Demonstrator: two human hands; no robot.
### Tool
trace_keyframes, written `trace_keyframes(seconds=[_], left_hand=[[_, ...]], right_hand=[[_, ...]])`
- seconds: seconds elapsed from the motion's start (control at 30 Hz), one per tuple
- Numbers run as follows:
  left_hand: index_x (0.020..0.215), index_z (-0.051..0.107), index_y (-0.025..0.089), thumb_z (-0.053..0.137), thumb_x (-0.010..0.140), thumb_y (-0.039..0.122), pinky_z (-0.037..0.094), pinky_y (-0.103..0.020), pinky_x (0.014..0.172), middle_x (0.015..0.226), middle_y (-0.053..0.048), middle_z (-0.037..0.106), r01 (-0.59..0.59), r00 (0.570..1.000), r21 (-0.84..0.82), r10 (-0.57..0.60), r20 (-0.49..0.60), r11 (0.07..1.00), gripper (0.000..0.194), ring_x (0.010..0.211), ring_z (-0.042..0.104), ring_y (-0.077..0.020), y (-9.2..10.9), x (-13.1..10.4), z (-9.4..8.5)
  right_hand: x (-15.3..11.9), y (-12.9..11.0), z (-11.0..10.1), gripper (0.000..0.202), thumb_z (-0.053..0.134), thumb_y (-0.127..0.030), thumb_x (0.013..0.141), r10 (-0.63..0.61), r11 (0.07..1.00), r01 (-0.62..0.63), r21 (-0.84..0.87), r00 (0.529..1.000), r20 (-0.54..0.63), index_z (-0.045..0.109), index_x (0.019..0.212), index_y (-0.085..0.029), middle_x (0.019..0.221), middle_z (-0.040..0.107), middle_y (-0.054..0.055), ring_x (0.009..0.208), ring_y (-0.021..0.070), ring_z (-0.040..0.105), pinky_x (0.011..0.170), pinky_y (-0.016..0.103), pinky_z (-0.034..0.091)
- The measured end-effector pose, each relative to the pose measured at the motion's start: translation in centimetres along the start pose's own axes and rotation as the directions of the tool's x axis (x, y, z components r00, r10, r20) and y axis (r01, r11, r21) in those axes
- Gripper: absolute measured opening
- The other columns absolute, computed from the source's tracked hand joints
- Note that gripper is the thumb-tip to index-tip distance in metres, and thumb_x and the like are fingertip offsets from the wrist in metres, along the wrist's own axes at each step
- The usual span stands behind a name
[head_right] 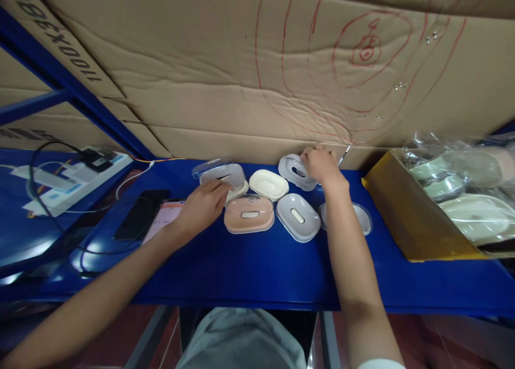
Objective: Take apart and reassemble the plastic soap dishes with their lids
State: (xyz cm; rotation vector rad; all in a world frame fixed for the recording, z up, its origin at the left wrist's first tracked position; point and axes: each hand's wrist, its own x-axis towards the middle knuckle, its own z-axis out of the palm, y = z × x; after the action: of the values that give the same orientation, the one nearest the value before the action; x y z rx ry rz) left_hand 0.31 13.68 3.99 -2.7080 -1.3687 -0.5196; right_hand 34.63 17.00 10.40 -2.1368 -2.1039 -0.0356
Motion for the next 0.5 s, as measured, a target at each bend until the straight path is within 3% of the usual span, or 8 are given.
trace_keyframes(seconds=[0.13, 0.2, 0.27, 0.37, 0.43, 0.5], left_hand=[[0.117, 0.070, 0.018, 0.050, 0.107, 0.018, 0.059, -0.040, 0.094, 0.115, -0.011, 0.074, -0.211, 0.977, -0.032, 0.210, -0.033, 0.977, 0.023, 0.105, 0.072, -0.0266, 2.5, -2.3, -1.2], [0.115, 0.070, 0.017, 0.055, 0.108, 0.024, 0.059, -0.042, 0.092, 0.117, -0.013, 0.073, -0.299, 0.949, 0.027, 0.301, -0.095, 0.954, 0.018, 0.104, 0.072, -0.0275, 3.9, -3.4, -1.6], [0.115, 0.070, 0.017, 0.056, 0.109, 0.025, 0.059, -0.041, 0.089, 0.116, -0.013, 0.074, -0.354, 0.923, 0.078, 0.362, -0.132, 0.932, 0.017, 0.102, 0.073, -0.0270, 5.2, -4.3, -1.6], [0.121, 0.069, 0.015, 0.057, 0.109, 0.025, 0.059, -0.039, 0.092, 0.115, -0.012, 0.075, -0.407, 0.904, 0.076, 0.414, -0.106, 0.910, 0.020, 0.104, 0.074, -0.0267, 6.8, -5.1, -0.6], [0.132, 0.067, 0.011, 0.062, 0.107, 0.027, 0.058, -0.043, 0.100, 0.126, -0.017, 0.074, -0.395, 0.915, 0.100, 0.400, -0.044, 0.913, 0.030, 0.117, 0.073, -0.0314, 7.6, -5.2, 0.5], [0.140, 0.063, 0.006, 0.066, 0.105, 0.027, 0.054, -0.049, 0.108, 0.138, -0.023, 0.070, -0.362, 0.932, 0.150, 0.362, 0.029, 0.920, 0.041, 0.128, 0.068, -0.0367, 8.1, -5.1, 1.4]], right_hand=[[-1.9, -1.0, -2.3, 0.040, 0.040, -0.027, 0.108, 0.026, 0.999, -0.028, -0.030, 0.998, -0.052, 0.072, 0.129, -0.014, 0.137, 0.070, 0.023, 0.126, 0.0392, 0.065, 0.104, 0.051, 0.045], [-4.0, -2.9, -3.4, 0.040, 0.038, -0.030, 0.110, -0.032, 0.999, 0.033, -0.042, 0.999, 0.023, 0.074, 0.121, -0.016, 0.127, 0.075, 0.020, 0.118, 0.0363, 0.071, 0.096, 0.044, 0.049], [-6.5, -5.0, -3.9, 0.043, 0.038, -0.038, 0.113, -0.067, 0.994, 0.082, -0.075, 0.982, 0.177, 0.075, 0.116, -0.016, 0.119, 0.078, 0.019, 0.112, 0.0360, 0.074, 0.090, 0.041, 0.051], [-10.2, -7.5, -3.1, 0.049, 0.044, -0.051, 0.112, -0.005, 0.986, 0.071, -0.149, 0.914, 0.405, 0.078, 0.115, -0.015, 0.117, 0.080, 0.021, 0.110, 0.0370, 0.077, 0.089, 0.042, 0.053], [-11.9, -8.2, -1.9, 0.044, 0.057, -0.051, 0.108, 0.048, 0.982, 0.046, -0.186, 0.882, 0.468, 0.077, 0.119, -0.014, 0.122, 0.079, 0.021, 0.112, 0.0373, 0.077, 0.091, 0.041, 0.054], [-12.9, -8.3, -0.7, 0.041, 0.067, -0.045, 0.103, 0.064, 0.978, 0.039, -0.206, 0.882, 0.468, 0.074, 0.127, -0.011, 0.129, 0.077, 0.023, 0.117, 0.0376, 0.075, 0.094, 0.041, 0.054]])
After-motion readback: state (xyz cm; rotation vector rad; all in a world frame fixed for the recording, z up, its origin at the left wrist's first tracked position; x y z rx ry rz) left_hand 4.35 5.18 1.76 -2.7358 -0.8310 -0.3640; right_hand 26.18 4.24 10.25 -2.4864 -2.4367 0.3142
